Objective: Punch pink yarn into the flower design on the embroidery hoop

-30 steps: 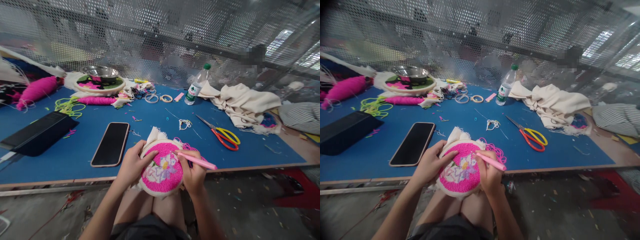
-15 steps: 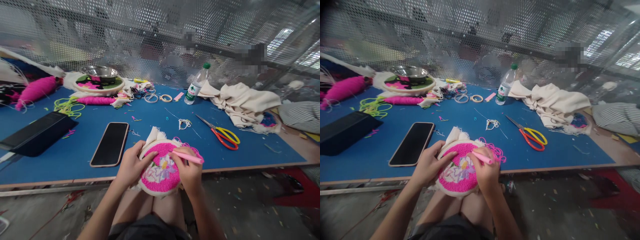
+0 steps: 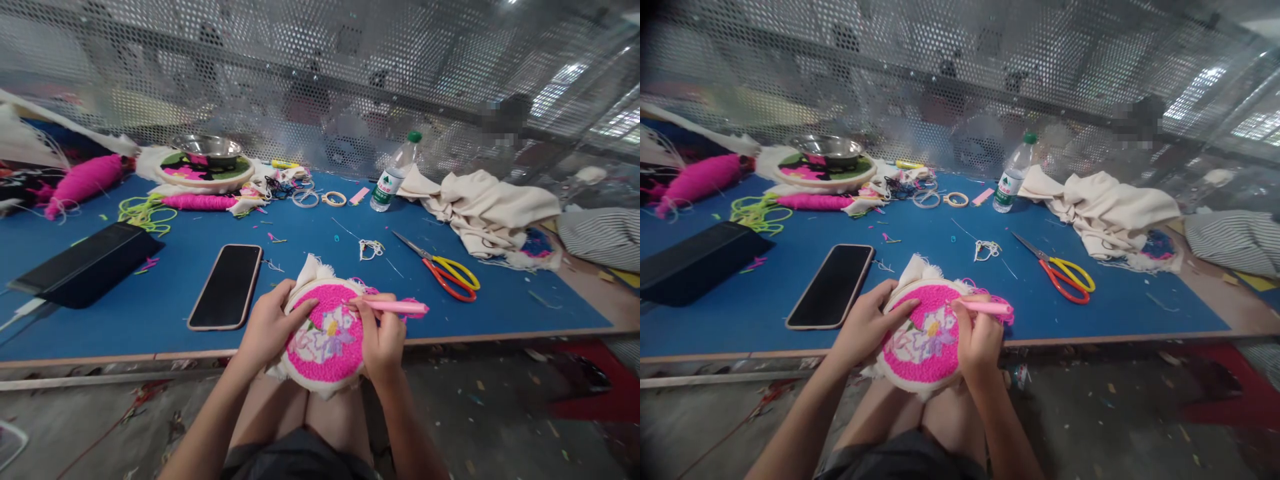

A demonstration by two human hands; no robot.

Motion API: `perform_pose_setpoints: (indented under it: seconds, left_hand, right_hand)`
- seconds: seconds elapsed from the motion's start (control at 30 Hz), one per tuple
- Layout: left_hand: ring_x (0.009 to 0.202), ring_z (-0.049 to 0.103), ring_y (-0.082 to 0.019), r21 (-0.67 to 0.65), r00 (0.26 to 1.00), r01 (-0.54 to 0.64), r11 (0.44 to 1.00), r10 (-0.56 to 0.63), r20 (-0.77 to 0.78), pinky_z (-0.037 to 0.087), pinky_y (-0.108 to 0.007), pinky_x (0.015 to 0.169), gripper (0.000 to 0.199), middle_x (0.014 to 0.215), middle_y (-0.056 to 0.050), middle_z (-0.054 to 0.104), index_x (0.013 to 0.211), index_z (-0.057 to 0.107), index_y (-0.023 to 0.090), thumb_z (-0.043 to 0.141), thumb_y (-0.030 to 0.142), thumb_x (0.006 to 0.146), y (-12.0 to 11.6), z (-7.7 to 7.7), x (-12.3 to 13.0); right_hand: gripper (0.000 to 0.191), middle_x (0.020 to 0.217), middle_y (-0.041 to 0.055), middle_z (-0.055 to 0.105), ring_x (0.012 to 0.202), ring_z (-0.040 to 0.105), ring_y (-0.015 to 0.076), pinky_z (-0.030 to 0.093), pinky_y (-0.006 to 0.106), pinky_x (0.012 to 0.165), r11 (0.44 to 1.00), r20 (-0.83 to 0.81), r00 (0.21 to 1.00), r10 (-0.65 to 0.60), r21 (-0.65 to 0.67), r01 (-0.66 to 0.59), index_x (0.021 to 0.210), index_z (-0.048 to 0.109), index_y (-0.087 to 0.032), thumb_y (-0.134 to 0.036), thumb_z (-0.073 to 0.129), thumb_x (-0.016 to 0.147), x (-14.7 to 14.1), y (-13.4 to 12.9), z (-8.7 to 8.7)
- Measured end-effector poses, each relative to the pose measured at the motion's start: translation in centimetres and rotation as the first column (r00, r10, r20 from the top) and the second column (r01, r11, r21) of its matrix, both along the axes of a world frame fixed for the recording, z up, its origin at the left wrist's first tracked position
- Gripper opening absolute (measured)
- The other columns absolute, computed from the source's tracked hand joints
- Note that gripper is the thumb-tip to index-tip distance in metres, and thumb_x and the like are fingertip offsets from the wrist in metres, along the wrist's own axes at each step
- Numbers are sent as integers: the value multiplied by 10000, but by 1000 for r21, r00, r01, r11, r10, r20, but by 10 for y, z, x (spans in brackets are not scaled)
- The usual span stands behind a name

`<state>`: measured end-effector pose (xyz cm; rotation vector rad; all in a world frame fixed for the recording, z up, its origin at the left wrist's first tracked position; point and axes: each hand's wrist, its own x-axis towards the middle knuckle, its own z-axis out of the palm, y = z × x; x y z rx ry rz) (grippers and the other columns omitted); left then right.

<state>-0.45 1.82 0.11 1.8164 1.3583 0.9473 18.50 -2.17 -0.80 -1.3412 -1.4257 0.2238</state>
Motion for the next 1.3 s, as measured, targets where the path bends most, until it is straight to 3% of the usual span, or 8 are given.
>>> perform_pose_setpoints:
  seconds: [0.3,0.47,0.63,0.7,0.87,1.07,1.3]
  left_hand:
    - [599,439,-115,-25,1000,-2,1000,1,-14,292,-241,556,310,638,52,449,771,479,191,559,478,856,-1,-1,-1]
    - [591,425,-110,2,1000,13,1000,-13,-10,285,-241,558,302,623,56,425,753,462,190,559,455,862,-2,-1,-1]
    - [588,417,-105,34,999,24,999,-25,39,287,-237,553,270,624,55,430,754,480,188,571,422,853,-3,0,-1]
    - [595,424,-108,11,999,20,1000,-20,35,292,-237,556,259,630,52,445,757,490,187,568,416,851,-2,0,0]
    - [607,430,-113,-22,999,16,1000,-15,36,308,-234,557,252,656,41,483,767,507,188,563,420,848,-1,1,1]
    - [605,434,-113,-27,1000,11,1000,-11,9,299,-236,552,292,657,45,480,760,484,192,566,457,852,-1,0,0]
    - [607,440,-116,-14,1000,10,1000,-10,-5,304,-241,558,307,650,46,459,753,460,196,552,468,862,-1,-1,0]
  right_hand:
    - [84,837,54,688,749,681,174,546,283,662,999,-16,999,35,-1,-35,914,607,-196,-250,544,921,2,-5,1]
    - [96,806,33,646,755,622,175,502,310,697,990,171,978,120,-92,-105,840,611,-209,-267,570,904,1,3,15]
    - [133,833,48,629,796,605,218,489,385,757,989,383,918,101,-140,-51,753,631,-222,-315,648,846,-3,13,21]
    - [103,851,47,646,826,616,224,493,388,769,988,340,935,104,-142,-58,783,638,-224,-310,670,829,-3,13,17]
    - [93,846,27,676,786,644,184,518,307,689,986,6,994,108,-133,-106,867,646,-218,-298,667,825,6,5,8]
    - [111,928,64,671,863,657,180,544,303,735,988,75,985,154,9,-155,989,608,-205,-215,526,916,16,-2,2]
    - [110,953,71,650,832,681,169,582,315,732,965,-47,966,253,-61,-256,1024,545,-200,-245,475,951,24,-2,1]
